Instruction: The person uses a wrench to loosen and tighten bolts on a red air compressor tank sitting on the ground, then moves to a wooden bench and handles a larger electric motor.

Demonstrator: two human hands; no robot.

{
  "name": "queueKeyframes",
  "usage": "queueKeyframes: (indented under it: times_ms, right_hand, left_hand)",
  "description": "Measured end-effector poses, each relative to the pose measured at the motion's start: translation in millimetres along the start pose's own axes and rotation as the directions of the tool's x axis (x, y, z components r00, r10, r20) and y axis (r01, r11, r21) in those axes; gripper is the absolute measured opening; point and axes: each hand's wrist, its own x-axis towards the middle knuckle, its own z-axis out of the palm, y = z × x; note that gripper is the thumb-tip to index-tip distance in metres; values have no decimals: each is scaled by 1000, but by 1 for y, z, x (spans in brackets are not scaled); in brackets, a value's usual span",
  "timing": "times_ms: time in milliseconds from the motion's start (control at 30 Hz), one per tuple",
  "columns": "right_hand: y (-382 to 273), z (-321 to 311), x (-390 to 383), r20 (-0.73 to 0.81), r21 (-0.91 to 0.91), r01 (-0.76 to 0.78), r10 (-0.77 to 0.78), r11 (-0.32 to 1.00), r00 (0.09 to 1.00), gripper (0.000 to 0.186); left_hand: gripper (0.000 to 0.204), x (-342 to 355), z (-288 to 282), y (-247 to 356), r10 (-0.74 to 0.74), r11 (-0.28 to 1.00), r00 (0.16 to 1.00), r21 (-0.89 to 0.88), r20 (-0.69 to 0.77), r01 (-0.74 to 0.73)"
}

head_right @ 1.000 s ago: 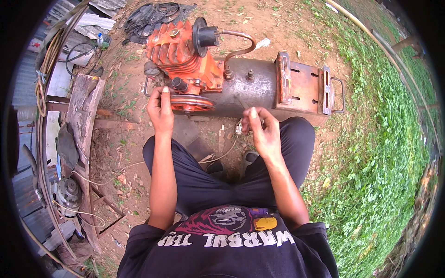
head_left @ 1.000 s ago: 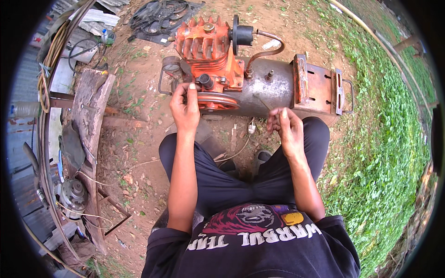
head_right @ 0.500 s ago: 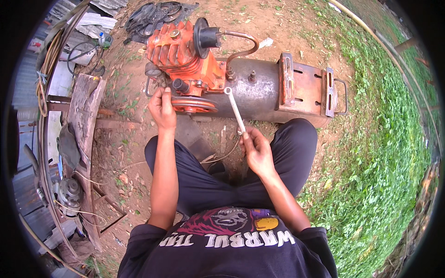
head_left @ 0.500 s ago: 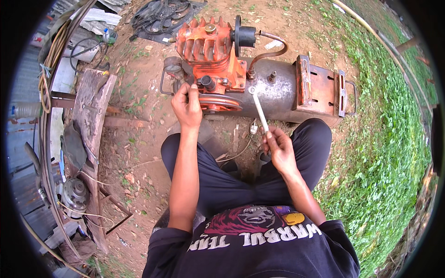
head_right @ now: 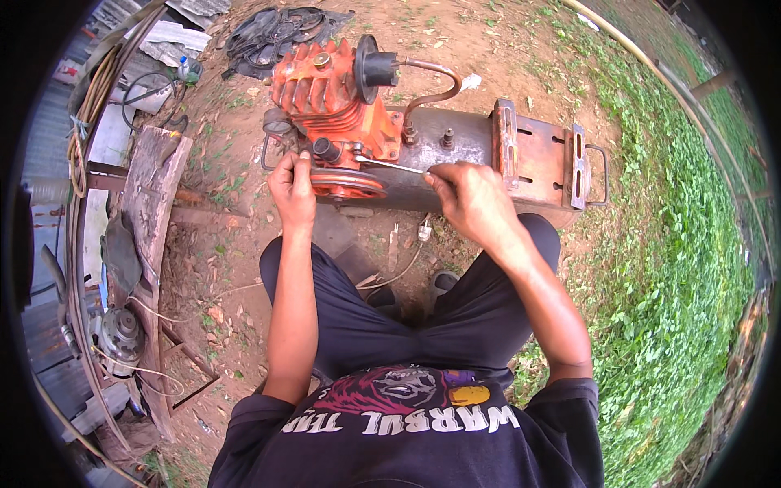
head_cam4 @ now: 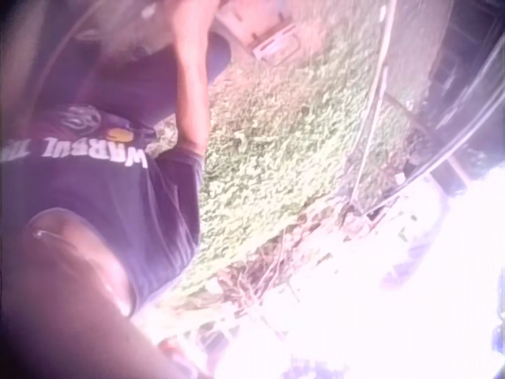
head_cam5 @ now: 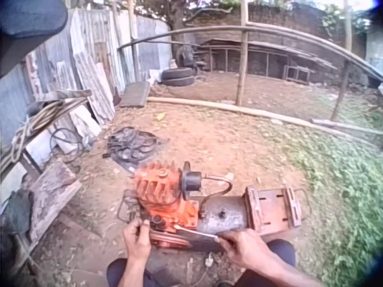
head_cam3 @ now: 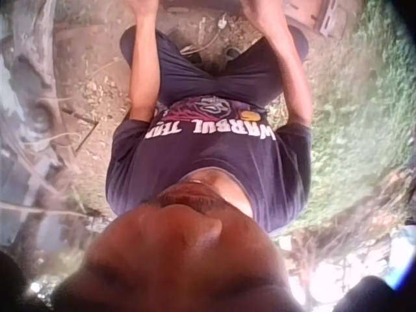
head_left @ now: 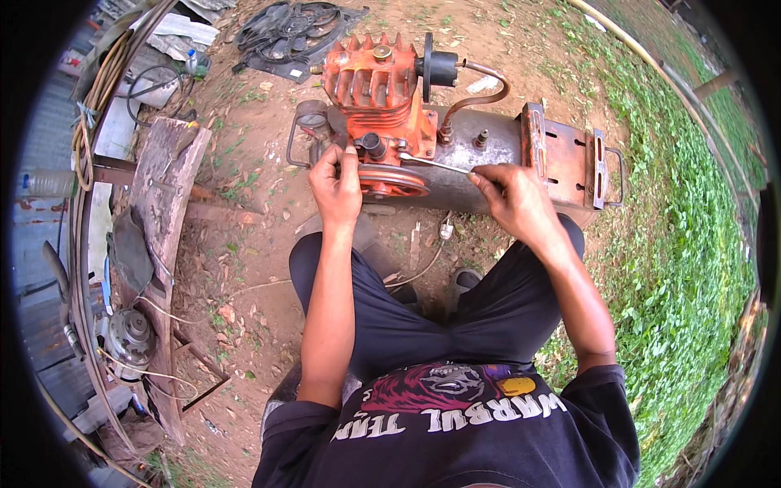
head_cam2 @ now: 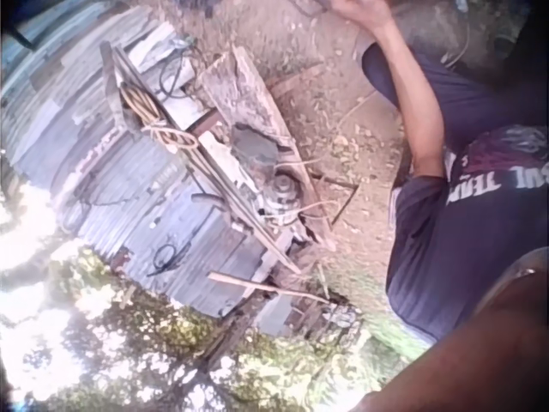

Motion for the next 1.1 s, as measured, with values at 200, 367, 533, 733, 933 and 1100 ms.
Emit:
queueKeyframes:
  times_ms: [200,367,533,733,933,1100]
  right_hand:
    - [-17,-30,28,88,-260,160,-142,952,986,17]
    - [-37,-42,38,178,-341,189,-134,921,975,17]
    - [-21,-37,38,167,-224,145,-108,964,980,18]
    - [11,-4,11,86,118,-82,72,990,994,24]
    - [29,30,2,24,279,-191,192,941,981,27]
    - [11,-3,18,-33,97,-76,80,992,996,22]
  left_hand:
    - [36,-1,0,1,-21,1000,1000,22,-8,21]
    - [36,1,-2,1,-11,999,1000,45,-7,11]
    - [35,1,-2,1,10,998,1000,61,-9,-10]
    - [35,1,-2,0,20,999,1000,33,18,-20]
    - [35,1,-5,0,7,1000,999,25,32,-8]
    - [35,1,-3,-2,-25,1000,999,4,49,25]
